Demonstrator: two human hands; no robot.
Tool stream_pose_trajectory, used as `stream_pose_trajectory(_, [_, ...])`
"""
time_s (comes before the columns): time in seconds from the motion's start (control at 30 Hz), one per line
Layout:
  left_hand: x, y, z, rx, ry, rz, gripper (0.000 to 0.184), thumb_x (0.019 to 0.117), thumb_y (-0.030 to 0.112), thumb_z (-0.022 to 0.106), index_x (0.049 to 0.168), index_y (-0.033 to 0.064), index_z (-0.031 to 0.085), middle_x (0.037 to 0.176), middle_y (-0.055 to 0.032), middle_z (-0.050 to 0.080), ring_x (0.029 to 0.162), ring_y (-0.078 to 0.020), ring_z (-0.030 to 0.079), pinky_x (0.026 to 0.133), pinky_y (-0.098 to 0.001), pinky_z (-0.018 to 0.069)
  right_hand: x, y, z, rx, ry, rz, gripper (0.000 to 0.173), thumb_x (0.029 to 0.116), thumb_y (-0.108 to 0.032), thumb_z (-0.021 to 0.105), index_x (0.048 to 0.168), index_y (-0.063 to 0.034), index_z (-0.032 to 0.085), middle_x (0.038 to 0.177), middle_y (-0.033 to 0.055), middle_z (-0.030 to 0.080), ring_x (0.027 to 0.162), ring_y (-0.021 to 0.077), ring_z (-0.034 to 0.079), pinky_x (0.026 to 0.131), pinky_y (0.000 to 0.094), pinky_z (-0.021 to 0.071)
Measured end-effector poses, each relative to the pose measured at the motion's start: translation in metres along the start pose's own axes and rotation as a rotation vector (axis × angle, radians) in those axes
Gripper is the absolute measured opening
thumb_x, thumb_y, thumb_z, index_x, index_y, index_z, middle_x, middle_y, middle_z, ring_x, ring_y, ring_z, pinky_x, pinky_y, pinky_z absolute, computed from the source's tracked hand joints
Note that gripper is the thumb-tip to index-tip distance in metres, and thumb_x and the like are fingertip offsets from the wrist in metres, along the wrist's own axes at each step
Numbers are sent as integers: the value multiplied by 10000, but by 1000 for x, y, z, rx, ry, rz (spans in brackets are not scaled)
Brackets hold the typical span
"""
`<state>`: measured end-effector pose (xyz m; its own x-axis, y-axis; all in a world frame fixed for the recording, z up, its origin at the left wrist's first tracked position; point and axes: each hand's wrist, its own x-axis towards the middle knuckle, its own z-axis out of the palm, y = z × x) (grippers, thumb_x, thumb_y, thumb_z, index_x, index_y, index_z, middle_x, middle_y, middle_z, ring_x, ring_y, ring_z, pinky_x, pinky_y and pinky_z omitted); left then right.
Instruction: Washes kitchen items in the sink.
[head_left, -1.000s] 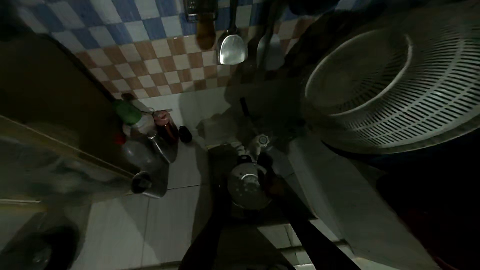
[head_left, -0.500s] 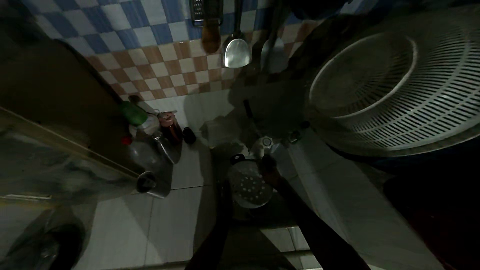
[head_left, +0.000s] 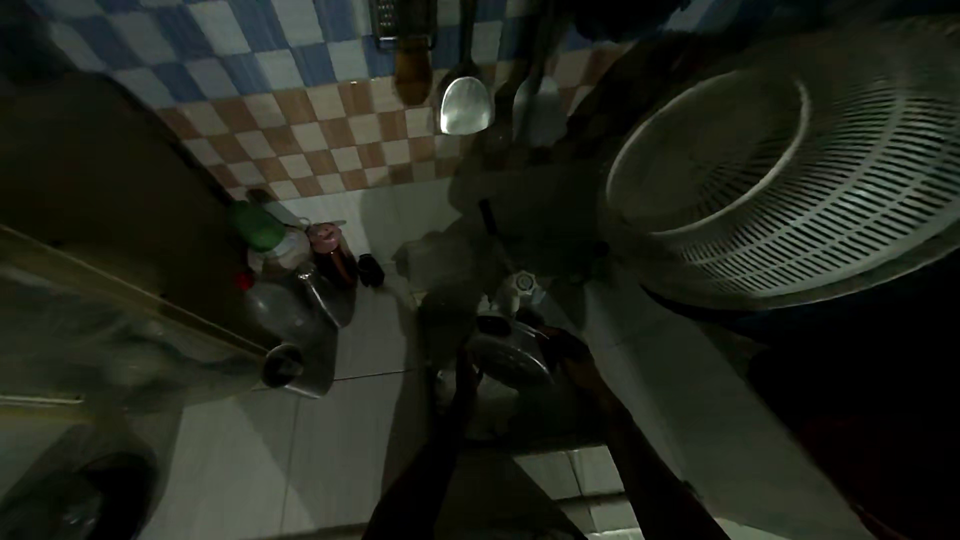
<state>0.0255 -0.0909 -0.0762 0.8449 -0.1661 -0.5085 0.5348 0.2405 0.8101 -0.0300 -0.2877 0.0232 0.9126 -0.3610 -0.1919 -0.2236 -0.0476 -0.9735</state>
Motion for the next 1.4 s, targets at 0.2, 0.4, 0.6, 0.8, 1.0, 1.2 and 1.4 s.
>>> stream_pose_trajectory(0.2, [5, 17, 17, 72, -55, -33, 542, 1110, 408, 377, 1608, 207, 298, 1596, -168, 375, 1385, -373, 452, 1054, -614, 438, -2, 10, -9, -50, 21, 25, 290, 1045, -193, 589, 1291, -54, 656, 1006, 78, 711, 805, 119, 651, 719, 307, 564])
stream_pose_trajectory(0.4, [-5, 38, 43, 126, -156, 45, 581, 1105, 370, 414, 1630, 213, 220, 1655, -119, 283, 1449, -354, 379, 1070, -640, 419, -3, 28, 1, -6, 24, -6, 272, 1036, -160, 591, 1251, -4, 648, 1047, 93, 724, 908, 124, 697, 828, 306, 599])
stream_pose_trajectory(0.6, [-34, 65, 56, 414, -241, 232, 733, 1034, 438, 566, 1635, 238, 197, 1681, -132, 209, 1459, -347, 364, 1116, -563, 396, -5, 32, 19, -151, 40, 47, 329, 1042, -294, 602, 1232, -29, 644, 1004, 117, 710, 881, 184, 691, 813, 386, 596])
stream_pose_trajectory(0.8, [-27, 42, 68, 410, -267, 375, 525, 1099, 394, 412, 1570, 162, 401, 1628, -83, 372, 1438, -258, 431, 1164, -497, 381, -1, -12, 56, -354, 112, 189, 380, 1077, -333, 528, 1156, -3, 698, 1021, 198, 708, 927, 303, 684, 868, 513, 554])
stream_pose_trajectory(1.0, [-30, 31, 60, 491, -145, 220, 688, 1047, 410, 558, 1634, 236, 242, 1552, -139, 473, 1339, -311, 545, 1092, -521, 463, 39, 1, 53, -467, 8, 169, 416, 1080, -343, 498, 1347, -43, 608, 1244, 218, 666, 1128, 363, 659, 989, 580, 523])
stream_pose_trajectory(1.2, [-21, 32, 52, 293, -59, -18, 544, 1118, 391, 352, 1581, 105, 341, 1484, -205, 512, 1314, -317, 534, 1091, -493, 439, 23, 2, 82, -681, -139, 120, 427, 1093, -322, 471, 1379, -44, 620, 1348, 201, 640, 1259, 354, 610, 1096, 540, 458])
stream_pose_trajectory(1.4, [9, 44, 40, 21, -49, -158, 407, 1099, 429, 388, 1222, 88, 572, 866, -70, 588, 659, -148, 557, 562, -316, 497, -15, 13, 86, -772, -127, 118, 393, 1089, -358, 473, 1358, -103, 601, 1105, 199, 717, 1014, 387, 705, 903, 591, 549])
